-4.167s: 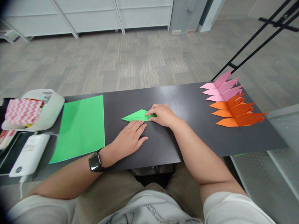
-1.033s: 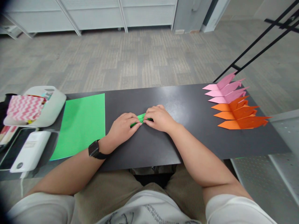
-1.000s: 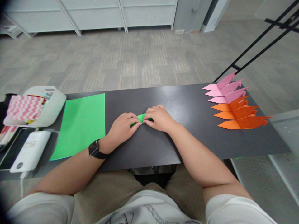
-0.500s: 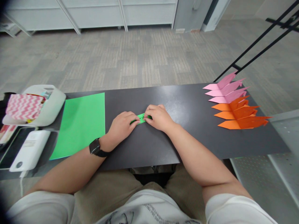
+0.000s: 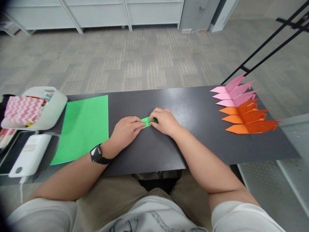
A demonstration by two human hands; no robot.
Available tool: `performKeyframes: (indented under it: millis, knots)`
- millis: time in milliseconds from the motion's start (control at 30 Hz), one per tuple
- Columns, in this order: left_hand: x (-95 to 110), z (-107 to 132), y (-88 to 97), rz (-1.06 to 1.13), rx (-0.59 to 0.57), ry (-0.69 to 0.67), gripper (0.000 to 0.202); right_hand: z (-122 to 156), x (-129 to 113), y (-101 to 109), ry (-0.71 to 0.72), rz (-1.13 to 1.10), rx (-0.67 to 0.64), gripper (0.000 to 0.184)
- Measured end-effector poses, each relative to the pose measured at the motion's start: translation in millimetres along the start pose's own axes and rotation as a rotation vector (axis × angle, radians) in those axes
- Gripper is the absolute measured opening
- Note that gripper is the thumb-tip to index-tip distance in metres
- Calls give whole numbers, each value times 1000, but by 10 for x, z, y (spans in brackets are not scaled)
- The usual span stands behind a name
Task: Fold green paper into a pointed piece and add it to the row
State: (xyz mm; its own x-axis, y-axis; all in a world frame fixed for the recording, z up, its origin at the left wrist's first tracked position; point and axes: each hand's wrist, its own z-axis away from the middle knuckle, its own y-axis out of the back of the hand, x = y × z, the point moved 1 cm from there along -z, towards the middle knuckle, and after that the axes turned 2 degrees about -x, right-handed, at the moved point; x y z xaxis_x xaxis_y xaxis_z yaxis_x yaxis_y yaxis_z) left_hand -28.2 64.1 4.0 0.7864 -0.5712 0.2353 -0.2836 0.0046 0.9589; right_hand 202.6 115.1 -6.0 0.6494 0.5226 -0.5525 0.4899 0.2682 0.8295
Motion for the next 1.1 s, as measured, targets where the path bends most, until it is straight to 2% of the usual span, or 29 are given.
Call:
performKeyframes:
  millis: [267, 800, 1100]
  knots:
    - [13, 31, 30, -70, -30, -39, 22, 31, 9, 28, 65, -6, -19, 12]
    - [-32, 7, 16, -83, -62, -88, 29, 69, 41, 136, 135, 89, -70, 12]
    - [-23, 11, 37, -66, -65, -88, 30, 139, 189, 268, 140, 139, -69, 13]
